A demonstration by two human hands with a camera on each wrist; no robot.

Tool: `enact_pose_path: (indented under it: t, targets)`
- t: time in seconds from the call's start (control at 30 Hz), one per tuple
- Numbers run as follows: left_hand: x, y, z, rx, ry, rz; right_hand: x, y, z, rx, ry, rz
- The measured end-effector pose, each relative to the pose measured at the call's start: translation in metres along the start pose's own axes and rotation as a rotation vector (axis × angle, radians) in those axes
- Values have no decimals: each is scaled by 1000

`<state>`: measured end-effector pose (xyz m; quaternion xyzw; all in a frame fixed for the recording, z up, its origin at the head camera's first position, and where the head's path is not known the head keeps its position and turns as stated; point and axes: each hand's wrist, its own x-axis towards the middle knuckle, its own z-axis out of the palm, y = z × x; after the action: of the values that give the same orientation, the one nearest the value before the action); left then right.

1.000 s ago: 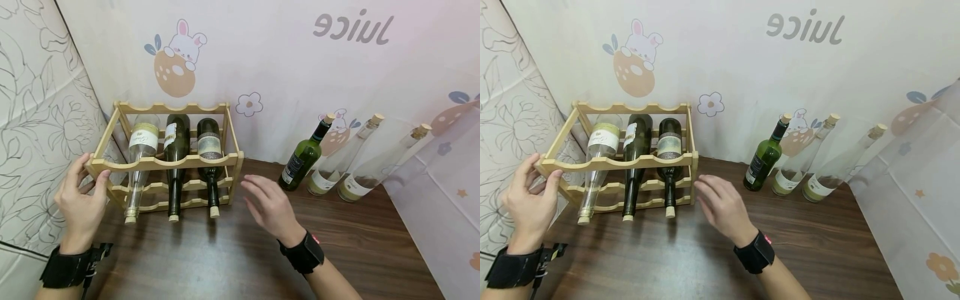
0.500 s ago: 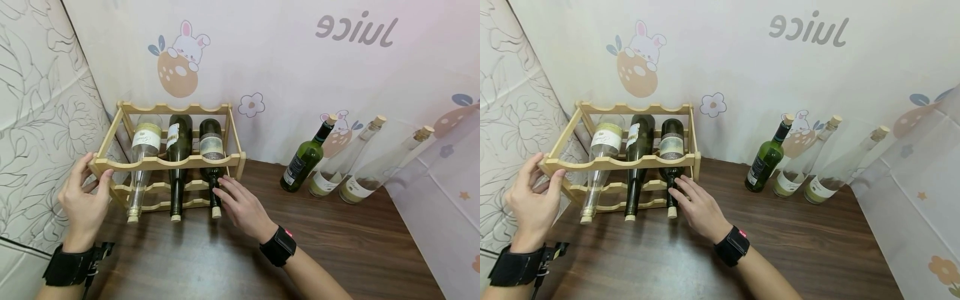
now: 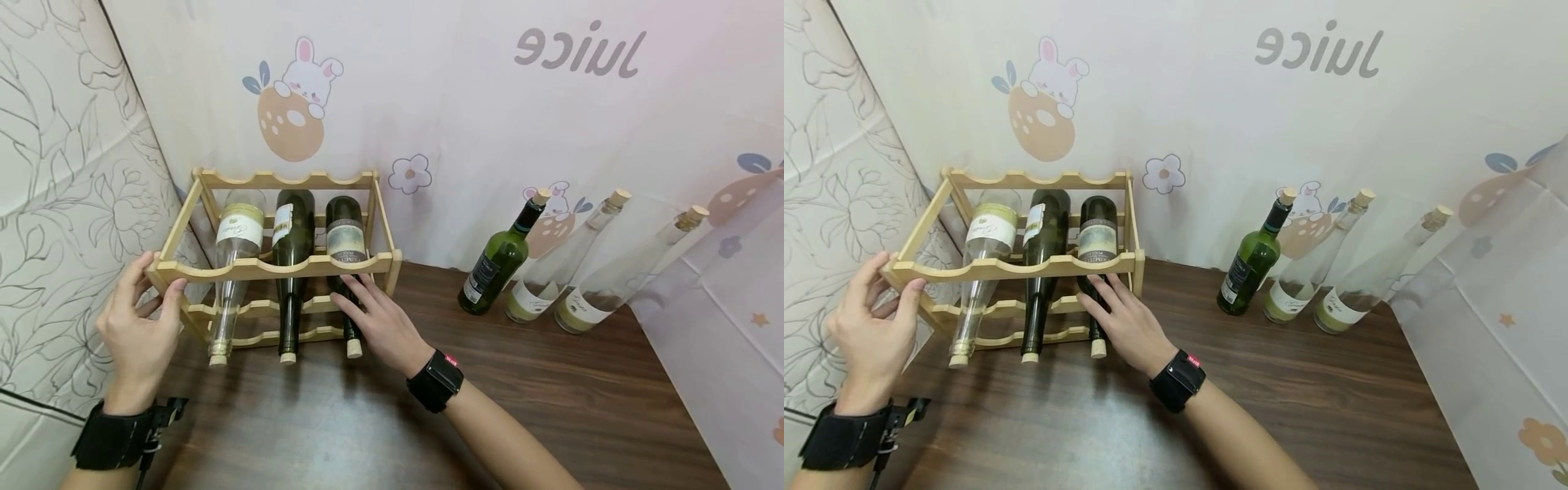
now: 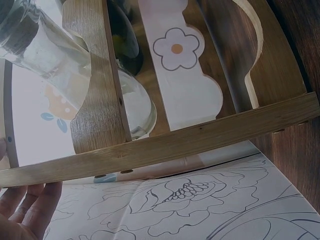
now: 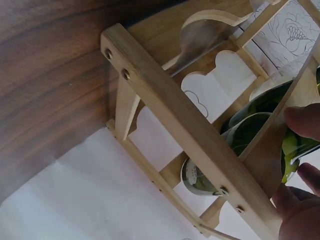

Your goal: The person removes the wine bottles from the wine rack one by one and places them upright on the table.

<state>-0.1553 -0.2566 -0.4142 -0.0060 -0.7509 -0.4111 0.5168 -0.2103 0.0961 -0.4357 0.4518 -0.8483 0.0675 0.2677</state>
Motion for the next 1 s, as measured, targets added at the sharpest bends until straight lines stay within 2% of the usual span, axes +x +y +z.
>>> enact_pose_path:
  t: [0.27,0.4,0.53,0.67,1.0]
  targets:
    - [1,1,-1,-5,5,1,12,0,0,-100,-43,-14]
    - [2,1,1,-6,4,4,16,1,0,-103,-72,-5]
    - [1,1,1,-4,-3,7,16,3,1,-113,-77,-33]
    - [-1,1,0,-1,-1,11,13,6,5,-121,-17,-78]
    - [-2,0,-1,-2,-6,12,11,16,15,-51,226,-198]
